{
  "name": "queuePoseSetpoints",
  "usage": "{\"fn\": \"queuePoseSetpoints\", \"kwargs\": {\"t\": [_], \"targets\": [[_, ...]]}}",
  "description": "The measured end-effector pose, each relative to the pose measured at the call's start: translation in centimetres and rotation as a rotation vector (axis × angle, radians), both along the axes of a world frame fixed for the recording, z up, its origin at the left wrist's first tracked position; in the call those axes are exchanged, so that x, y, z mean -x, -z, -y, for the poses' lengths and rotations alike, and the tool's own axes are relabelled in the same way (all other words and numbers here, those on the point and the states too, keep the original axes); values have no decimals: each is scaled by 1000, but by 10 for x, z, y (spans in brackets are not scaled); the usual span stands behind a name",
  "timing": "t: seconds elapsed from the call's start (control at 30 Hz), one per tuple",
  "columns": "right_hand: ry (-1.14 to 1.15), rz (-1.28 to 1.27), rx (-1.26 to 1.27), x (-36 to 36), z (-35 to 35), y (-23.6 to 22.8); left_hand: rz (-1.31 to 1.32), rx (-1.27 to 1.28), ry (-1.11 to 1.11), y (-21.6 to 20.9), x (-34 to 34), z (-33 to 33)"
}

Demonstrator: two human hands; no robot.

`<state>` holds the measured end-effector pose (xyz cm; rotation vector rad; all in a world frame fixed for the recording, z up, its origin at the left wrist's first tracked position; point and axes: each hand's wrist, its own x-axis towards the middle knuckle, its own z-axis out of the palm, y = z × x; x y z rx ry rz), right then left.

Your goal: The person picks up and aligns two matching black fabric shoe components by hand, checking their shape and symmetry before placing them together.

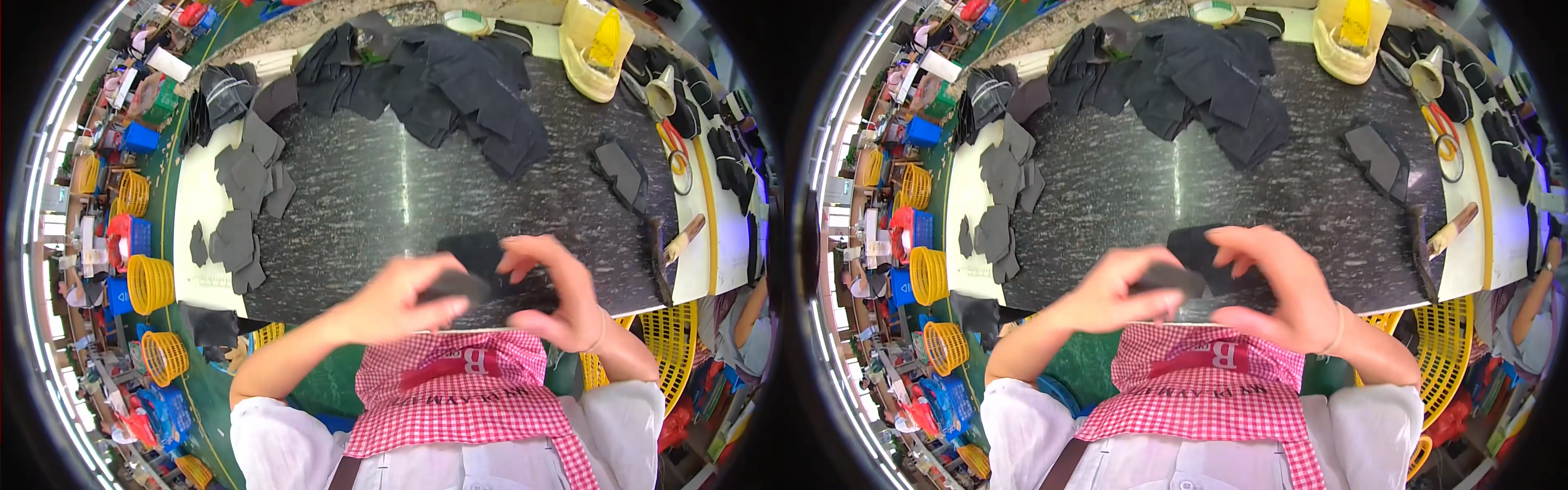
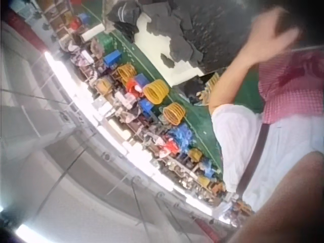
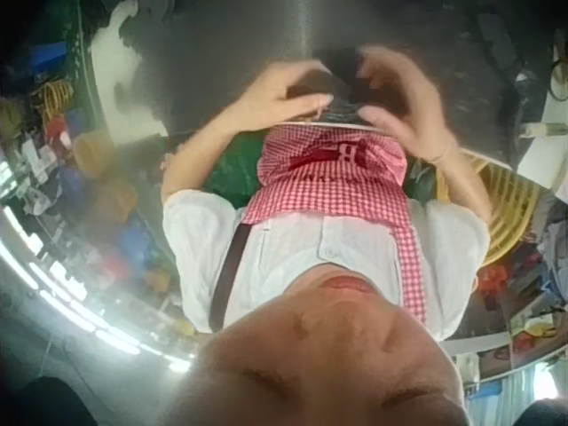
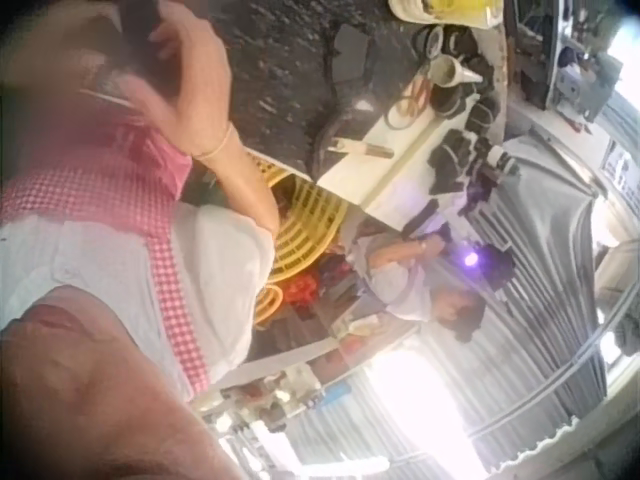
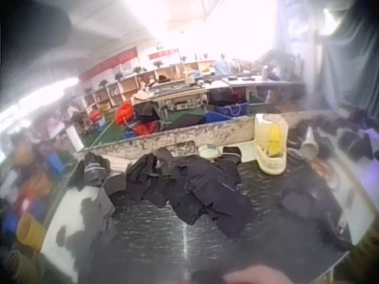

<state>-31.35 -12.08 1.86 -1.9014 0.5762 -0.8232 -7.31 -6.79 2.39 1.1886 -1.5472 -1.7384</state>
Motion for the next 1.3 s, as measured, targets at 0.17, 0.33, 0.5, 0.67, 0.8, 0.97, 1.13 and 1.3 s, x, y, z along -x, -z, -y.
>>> {"fn": "queuePoseSetpoints", "kwargs": {"t": [0.17, 0.33, 0.5, 0.67, 0.8, 0.97, 1.13, 1.3], "targets": [[169, -91, -36, -10, -17, 13, -71, -118, -339, 21, 19, -28], [265, -236, 118, -5, -15, 34, 301, 224, -334, 30, 24, -23], [289, -249, 70, -8, -15, 36, 356, 245, -269, 31, 24, -20], [174, -419, 511, -11, -12, 37, 752, 896, -186, 39, 25, -17], [74, -370, 178, 4, 21, 22, 980, 1125, -38, 32, 12, -14], [345, -234, 638, -36, 124, 10, 580, 737, 267, 26, 19, -5], [303, -354, 791, -46, 140, 47, 724, 1033, -206, 27, -10, 73], [600, -134, 18, -21, 127, -8, 893, 1038, -259, 54, -7, 168]]}}
